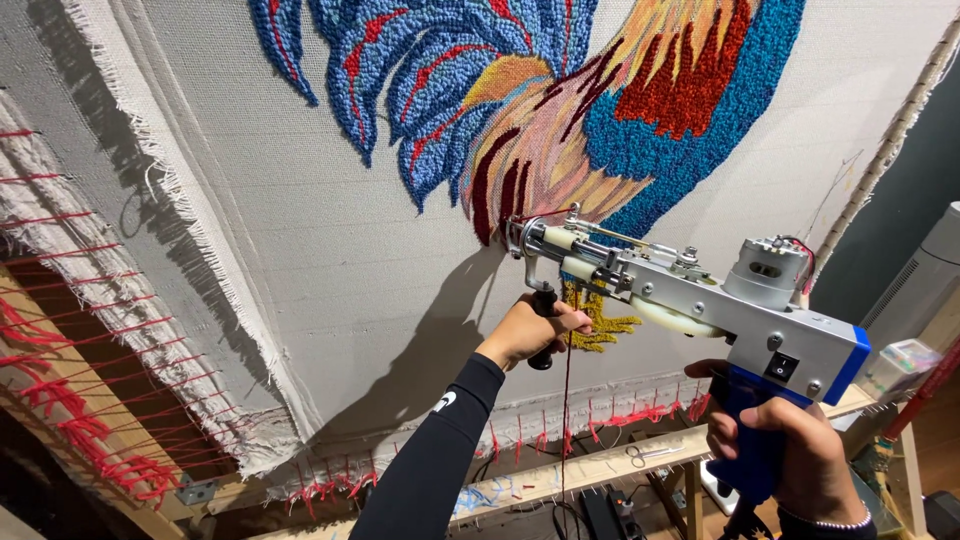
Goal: The person uses a tufting gun to create a rug featuring a rooster design.
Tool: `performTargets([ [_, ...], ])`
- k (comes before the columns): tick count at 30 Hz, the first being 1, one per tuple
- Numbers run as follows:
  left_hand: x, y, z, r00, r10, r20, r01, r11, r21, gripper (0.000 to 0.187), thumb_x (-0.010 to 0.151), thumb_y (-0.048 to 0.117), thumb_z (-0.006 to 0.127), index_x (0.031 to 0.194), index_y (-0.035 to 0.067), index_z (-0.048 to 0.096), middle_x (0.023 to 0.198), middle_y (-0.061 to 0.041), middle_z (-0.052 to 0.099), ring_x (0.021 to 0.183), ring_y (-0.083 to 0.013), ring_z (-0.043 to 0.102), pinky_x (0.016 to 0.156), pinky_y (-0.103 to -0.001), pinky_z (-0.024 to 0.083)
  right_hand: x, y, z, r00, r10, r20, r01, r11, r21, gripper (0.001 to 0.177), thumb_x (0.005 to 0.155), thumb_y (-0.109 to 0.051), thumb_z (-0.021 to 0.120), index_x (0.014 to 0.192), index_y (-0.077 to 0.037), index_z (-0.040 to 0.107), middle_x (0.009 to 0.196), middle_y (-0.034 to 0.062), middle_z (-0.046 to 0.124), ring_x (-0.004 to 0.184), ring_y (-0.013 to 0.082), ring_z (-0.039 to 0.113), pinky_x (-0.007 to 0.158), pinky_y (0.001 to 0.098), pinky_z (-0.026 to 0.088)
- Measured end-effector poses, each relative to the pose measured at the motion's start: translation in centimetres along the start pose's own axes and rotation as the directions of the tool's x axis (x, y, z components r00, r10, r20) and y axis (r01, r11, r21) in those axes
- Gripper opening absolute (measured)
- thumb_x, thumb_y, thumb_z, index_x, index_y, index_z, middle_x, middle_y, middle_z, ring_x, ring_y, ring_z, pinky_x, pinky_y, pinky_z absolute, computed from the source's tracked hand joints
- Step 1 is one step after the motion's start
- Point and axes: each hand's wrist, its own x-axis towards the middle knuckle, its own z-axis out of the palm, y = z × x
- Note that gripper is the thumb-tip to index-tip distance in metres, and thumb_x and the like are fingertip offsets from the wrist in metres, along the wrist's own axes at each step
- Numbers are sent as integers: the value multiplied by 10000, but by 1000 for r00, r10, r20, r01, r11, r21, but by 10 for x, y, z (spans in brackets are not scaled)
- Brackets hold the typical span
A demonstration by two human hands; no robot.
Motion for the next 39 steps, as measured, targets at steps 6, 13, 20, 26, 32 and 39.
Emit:
performTargets([
  [6,1,7,1,995,-40,-95,39,999,-9,307,910,355,751,997,63,788,926,-10,792,533,-92,593,506,-262,490,-12,-5,36,999,-43,9,43,999,23,477,773,-104,537,1171,159,545,724,146,572,611,243,517,557,393,454],
  [13,31,-28,-21,965,43,-260,-78,989,-127,343,926,336,689,1064,37,786,992,-24,800,480,-92,552,471,-259,469,-11,31,64,978,-209,17,205,938,-278,459,765,-45,692,1209,73,685,807,124,666,637,207,611,557,361,502],
  [20,41,-37,-34,950,60,-306,-120,976,-181,397,917,307,705,1151,-13,687,974,-73,786,483,-101,542,466,-279,472,32,93,27,957,-281,-69,230,882,-410,415,784,0,784,1164,84,641,1042,197,773,906,247,748,818,376,605],
  [26,33,-15,-33,945,25,-326,-54,995,-79,319,902,342,703,1089,88,754,826,-16,718,474,-79,526,463,-267,458,35,92,33,960,-266,-82,236,934,-268,442,771,-1,758,1178,63,597,1020,192,745,862,235,740,783,378,615],
  [32,48,-30,-42,947,38,-318,-61,996,-65,323,942,318,720,1063,20,753,718,-55,606,499,-91,543,469,-276,444,35,89,27,968,-241,-66,222,951,-214,276,836,-24,725,1070,99,646,884,209,744,755,283,716,674,390,579],
  [39,15,13,-33,998,-54,-36,47,984,-173,376,894,312,741,1186,82,687,898,1,705,608,-104,675,503,-263,462,44,86,-42,980,-181,-87,165,973,-162,306,834,-55,658,1099,99,661,926,166,740,820,253,711,722,401,587],
])
